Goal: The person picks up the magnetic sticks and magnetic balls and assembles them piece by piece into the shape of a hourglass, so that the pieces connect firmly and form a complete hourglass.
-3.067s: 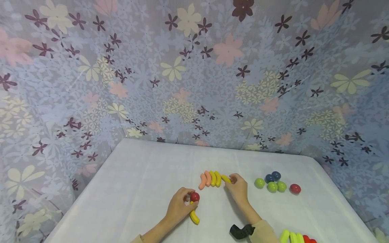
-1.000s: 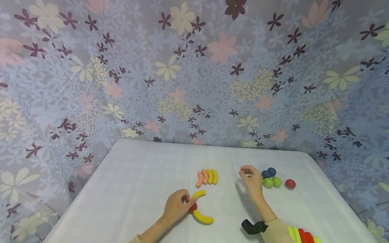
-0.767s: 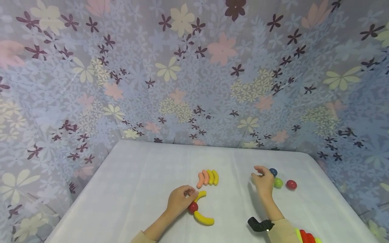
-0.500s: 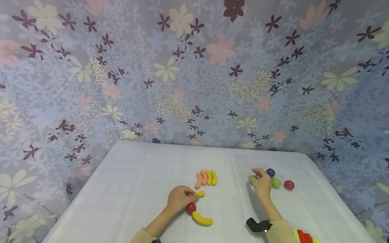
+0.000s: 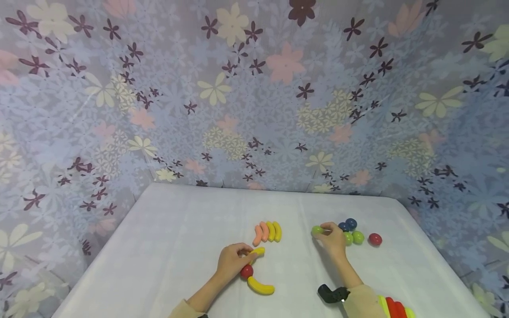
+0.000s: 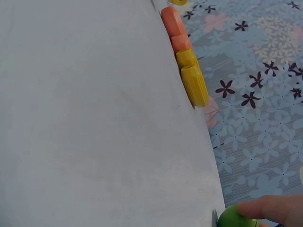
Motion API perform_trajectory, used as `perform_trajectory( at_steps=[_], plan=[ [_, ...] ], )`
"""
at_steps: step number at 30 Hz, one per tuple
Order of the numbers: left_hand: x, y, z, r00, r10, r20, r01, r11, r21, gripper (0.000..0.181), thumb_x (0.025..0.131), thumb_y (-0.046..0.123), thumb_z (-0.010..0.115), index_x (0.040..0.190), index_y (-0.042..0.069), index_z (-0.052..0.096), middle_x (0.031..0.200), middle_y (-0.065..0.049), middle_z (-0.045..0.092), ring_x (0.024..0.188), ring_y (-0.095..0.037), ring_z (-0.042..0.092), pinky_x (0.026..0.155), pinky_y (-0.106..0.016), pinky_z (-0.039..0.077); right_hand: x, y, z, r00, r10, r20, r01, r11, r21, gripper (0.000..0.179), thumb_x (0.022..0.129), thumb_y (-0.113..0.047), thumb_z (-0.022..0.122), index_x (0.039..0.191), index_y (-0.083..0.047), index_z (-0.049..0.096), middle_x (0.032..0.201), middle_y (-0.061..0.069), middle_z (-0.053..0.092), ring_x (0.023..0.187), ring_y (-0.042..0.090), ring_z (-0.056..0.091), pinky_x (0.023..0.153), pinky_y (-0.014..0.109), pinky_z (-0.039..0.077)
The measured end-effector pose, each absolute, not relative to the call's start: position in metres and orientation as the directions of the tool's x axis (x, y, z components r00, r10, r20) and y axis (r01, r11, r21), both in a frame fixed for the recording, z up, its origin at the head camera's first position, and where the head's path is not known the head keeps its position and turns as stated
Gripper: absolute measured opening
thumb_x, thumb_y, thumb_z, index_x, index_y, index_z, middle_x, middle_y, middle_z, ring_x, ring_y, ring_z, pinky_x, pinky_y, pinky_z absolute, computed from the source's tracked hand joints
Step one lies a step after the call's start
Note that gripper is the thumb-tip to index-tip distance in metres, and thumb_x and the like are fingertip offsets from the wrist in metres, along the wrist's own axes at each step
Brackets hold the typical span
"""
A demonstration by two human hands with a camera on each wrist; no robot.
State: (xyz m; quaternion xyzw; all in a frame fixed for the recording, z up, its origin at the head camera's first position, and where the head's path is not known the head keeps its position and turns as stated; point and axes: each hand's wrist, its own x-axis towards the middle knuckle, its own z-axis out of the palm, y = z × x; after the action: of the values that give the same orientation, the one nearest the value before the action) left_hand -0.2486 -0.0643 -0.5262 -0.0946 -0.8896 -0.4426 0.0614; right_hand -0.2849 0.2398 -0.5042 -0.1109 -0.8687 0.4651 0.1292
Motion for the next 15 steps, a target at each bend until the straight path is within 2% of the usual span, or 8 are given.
perform_trajectory(
  at_steps=[5,10,15],
  plan=[
    [-0.249,-0.064,-0.524,-0.976,0.105,0.194,0.218,0.575,0.789,0.024,0.078,0.039,0.075,0.086,0.016,0.074,0.072,0.008,0.064,0.064,-0.002,0.045,0.06,-0.017,0.035,-0.287,0.237,-0.503,-0.945,0.309,0.111,0.065,0.505,-0.861,0.037,0.078,-0.005,0.07,0.11,0.008,0.058,0.114,0.031,0.061,0.101,0.04,0.062,0.087,0.044,0.051],
    [-0.25,-0.065,-0.525,-0.982,0.085,0.171,0.189,0.544,0.817,0.024,0.078,0.039,0.074,0.087,0.016,0.074,0.073,0.008,0.064,0.063,-0.003,0.045,0.06,-0.017,0.035,-0.286,0.224,-0.502,-0.966,0.239,0.099,0.023,0.462,-0.887,0.038,0.077,-0.006,0.073,0.111,0.008,0.06,0.114,0.028,0.063,0.1,0.037,0.065,0.084,0.037,0.053],
    [-0.249,-0.064,-0.527,-0.986,0.079,0.149,0.168,0.525,0.834,0.026,0.078,0.039,0.075,0.088,0.015,0.074,0.072,0.006,0.062,0.061,-0.004,0.045,0.057,-0.017,0.035,-0.278,0.201,-0.501,-0.987,0.155,0.048,0.023,0.424,-0.906,0.042,0.076,-0.007,0.074,0.114,0.004,0.06,0.116,0.023,0.064,0.103,0.034,0.063,0.087,0.04,0.052]
  ],
)
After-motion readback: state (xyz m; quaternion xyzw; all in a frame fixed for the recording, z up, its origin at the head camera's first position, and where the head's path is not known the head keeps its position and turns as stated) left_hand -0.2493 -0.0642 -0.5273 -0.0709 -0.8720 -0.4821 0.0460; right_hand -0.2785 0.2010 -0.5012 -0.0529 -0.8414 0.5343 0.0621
